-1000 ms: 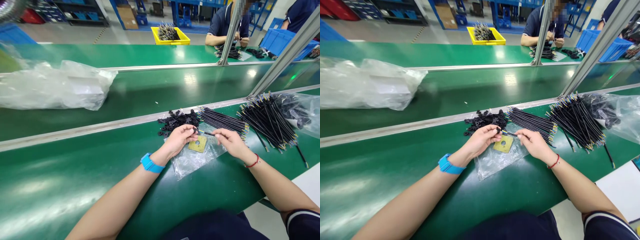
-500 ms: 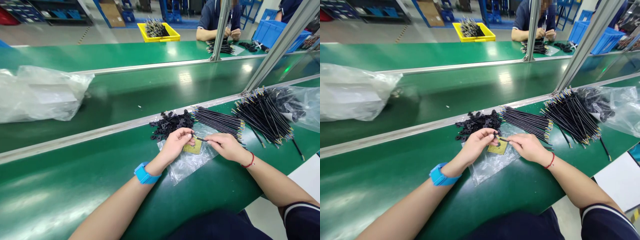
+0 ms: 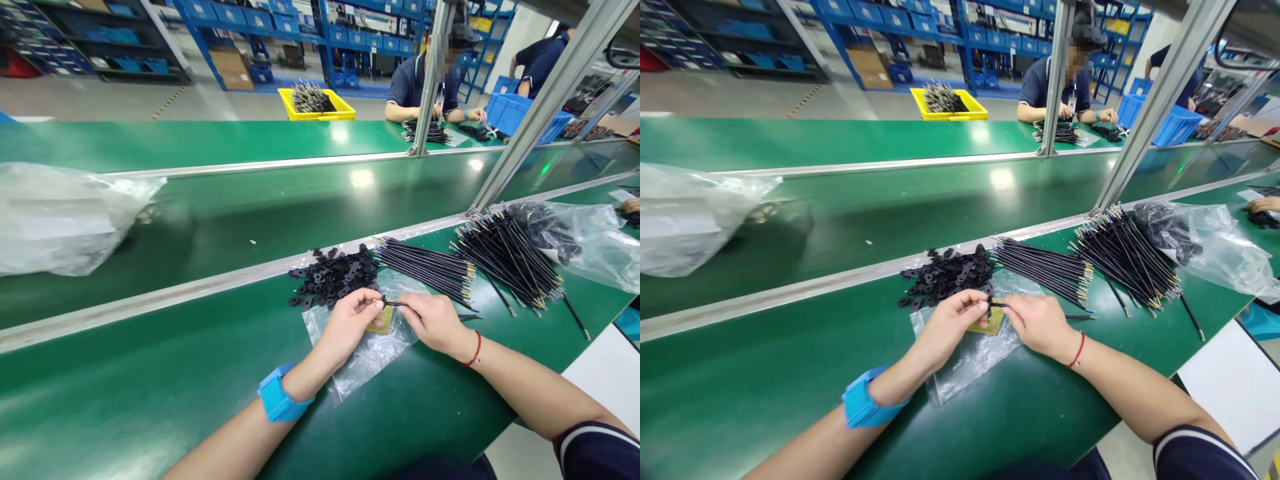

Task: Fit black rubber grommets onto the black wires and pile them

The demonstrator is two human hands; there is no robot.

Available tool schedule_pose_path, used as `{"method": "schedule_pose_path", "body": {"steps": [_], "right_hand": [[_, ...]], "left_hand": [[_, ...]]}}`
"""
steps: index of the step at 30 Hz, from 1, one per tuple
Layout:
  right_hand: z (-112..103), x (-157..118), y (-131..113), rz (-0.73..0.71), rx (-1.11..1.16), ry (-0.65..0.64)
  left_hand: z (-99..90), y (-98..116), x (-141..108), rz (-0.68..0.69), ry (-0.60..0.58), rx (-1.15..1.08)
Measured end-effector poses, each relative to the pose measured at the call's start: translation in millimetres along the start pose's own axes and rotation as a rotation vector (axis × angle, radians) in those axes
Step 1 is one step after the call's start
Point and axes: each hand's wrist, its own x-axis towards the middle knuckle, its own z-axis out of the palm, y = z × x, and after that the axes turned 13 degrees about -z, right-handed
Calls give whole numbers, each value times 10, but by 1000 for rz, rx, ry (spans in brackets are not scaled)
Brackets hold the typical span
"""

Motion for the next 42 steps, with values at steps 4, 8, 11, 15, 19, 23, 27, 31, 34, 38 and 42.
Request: {"method": "schedule_pose_path", "body": {"steps": [4,8,11,15,19,23,27,31,34,38,42], "right_hand": [[-62,23,-32,116,189,-83],[-111,31,-21,267,587,-160],[-82,24,-10,387,832,-229],[-23,41,-4,402,906,-270],[-67,71,3,214,535,-116],[-127,51,11,-45,38,64],[-137,21,3,-104,-21,11],[-170,45,-54,85,389,-196],[-255,70,-39,164,518,-268],[-604,59,323,210,-86,78],[-1151,-56,1011,470,-598,369]], "left_hand": [[3,2,-30,-39,-86,-31],[-8,-5,-55,29,-176,68],[-17,7,-87,167,-210,226],[-18,52,-99,394,-174,513],[-1,77,-56,320,-107,303],[21,73,-48,120,-230,44],[22,77,-89,97,-239,131],[-4,116,-122,301,-189,419],[-40,145,-105,423,-190,561],[-224,192,44,435,93,649],[-507,241,283,501,550,1093]]}}
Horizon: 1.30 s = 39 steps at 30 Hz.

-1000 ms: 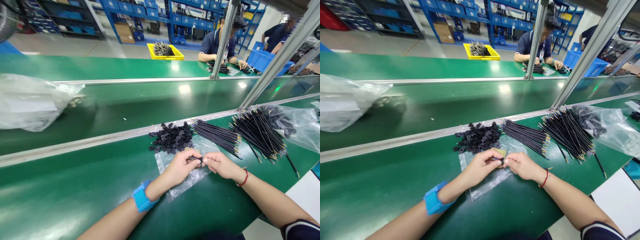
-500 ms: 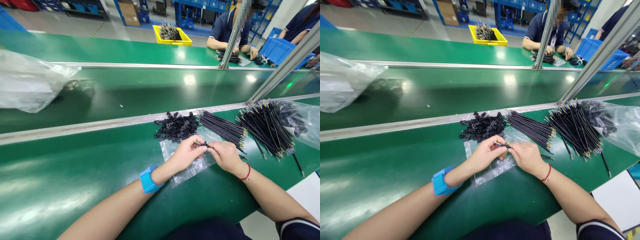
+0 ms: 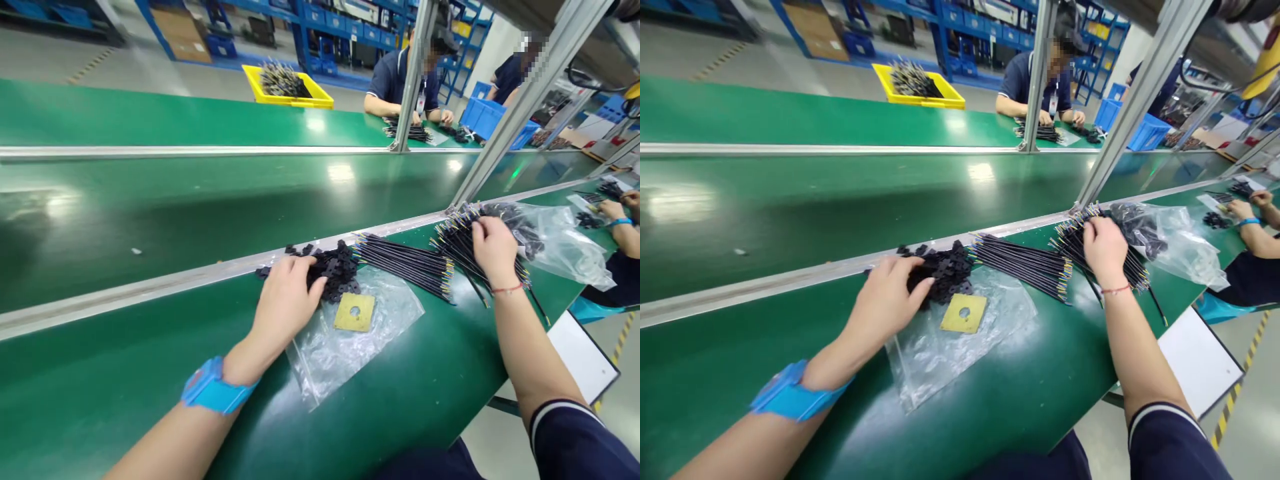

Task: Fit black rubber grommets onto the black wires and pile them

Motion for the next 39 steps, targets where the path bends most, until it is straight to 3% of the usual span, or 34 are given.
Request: {"method": "schedule_pose_path", "body": {"steps": [4,7,10,12,17,20,23,26,30,35,39], "right_hand": [[107,165,590,82,-88,10],[180,132,675,93,-103,25],[205,60,485,67,-100,83],[251,26,237,-35,-40,40],[592,28,-550,-436,180,-307],[816,87,-860,-493,186,-457],[912,143,-947,-475,191,-487],[880,144,-913,-506,229,-499],[743,45,-855,-560,283,-498],[481,-211,-899,-580,508,-372],[282,-461,-1016,-739,474,-578]], "left_hand": [[56,-157,99,78,42,266],[84,-174,77,110,25,334],[80,-152,46,137,23,367],[70,-135,35,142,12,363],[56,-117,28,109,2,282],[53,-115,23,134,36,171],[67,-112,7,192,39,5],[109,-100,-22,195,-42,-196],[170,-51,-55,44,-164,-464],[175,60,-78,-113,-335,-839],[167,125,-88,-198,-393,-1024]]}}
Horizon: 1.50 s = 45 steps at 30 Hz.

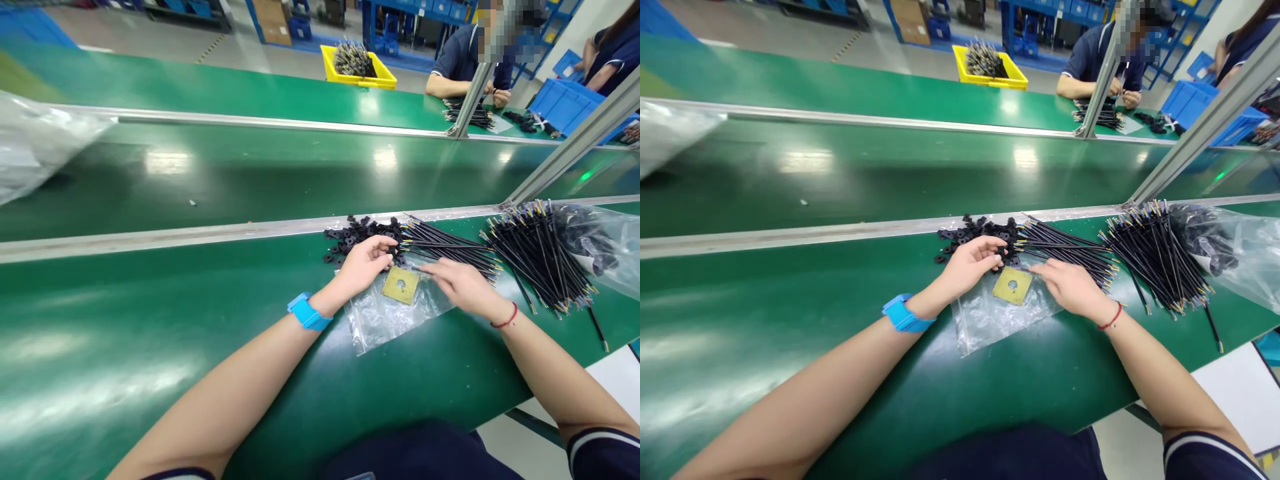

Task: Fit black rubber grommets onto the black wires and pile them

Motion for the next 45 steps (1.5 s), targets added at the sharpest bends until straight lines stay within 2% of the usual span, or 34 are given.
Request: {"method": "schedule_pose_path", "body": {"steps": [3,6,8,11,13,20,24,26,29,37,45], "right_hand": [[68,-24,-152,1,-144,-183],[127,-2,-201,57,-214,-225],[143,10,-197,89,-125,-141],[149,3,-186,125,69,134],[160,-10,-191,140,95,253],[225,-22,-212,187,-68,162],[224,-13,-234,156,-59,153],[217,-9,-251,125,-25,159],[197,-5,-276,109,46,208],[227,29,-235,160,240,284],[265,20,-80,345,592,388]], "left_hand": [[5,-24,5,-9,-19,-25],[-16,-71,9,6,-26,77],[-29,-85,-3,45,-10,194],[-21,-56,-50,125,23,399],[5,-18,-91,172,22,501],[52,-30,-143,363,24,734],[26,-95,-121,476,-14,906],[23,-104,-115,491,-32,961],[33,-87,-117,455,-18,911],[76,-72,-121,228,-11,533],[126,-155,-81,-51,-162,170]]}}
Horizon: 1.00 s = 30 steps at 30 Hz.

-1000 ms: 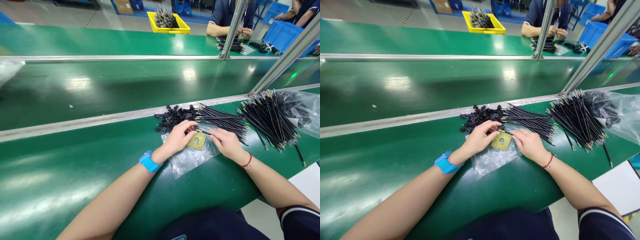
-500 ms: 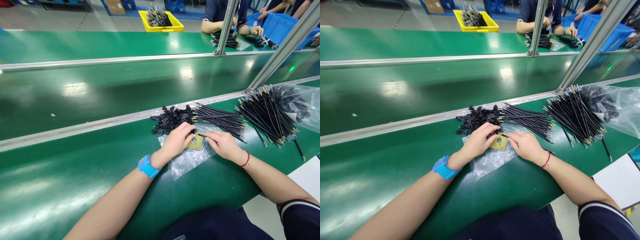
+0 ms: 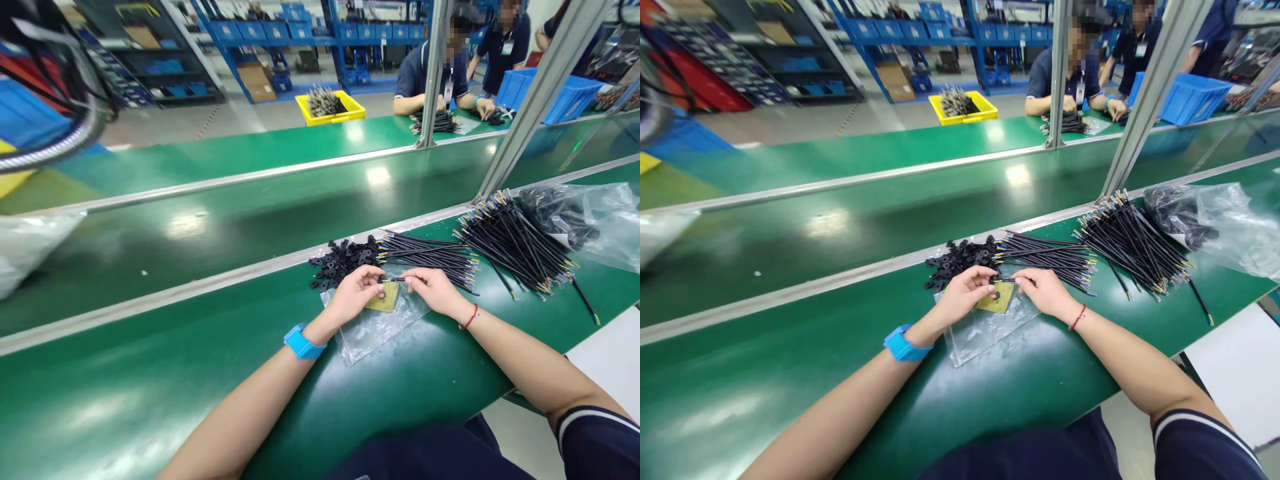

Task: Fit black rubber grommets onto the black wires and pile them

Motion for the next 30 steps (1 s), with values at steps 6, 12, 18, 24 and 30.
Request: {"method": "schedule_pose_path", "body": {"steps": [6,12,18,24,30], "right_hand": [[-56,-44,-56,-33,74,64],[-45,-100,-138,-139,53,59],[-54,-142,-199,-197,-16,23],[-20,-180,-164,-338,-215,69],[-10,-239,-170,-444,-479,16]], "left_hand": [[75,110,-125,1,53,-17],[158,162,-368,24,146,39],[249,166,-490,28,228,48],[338,182,-519,-46,190,-51],[317,196,-524,-184,104,-256]]}}
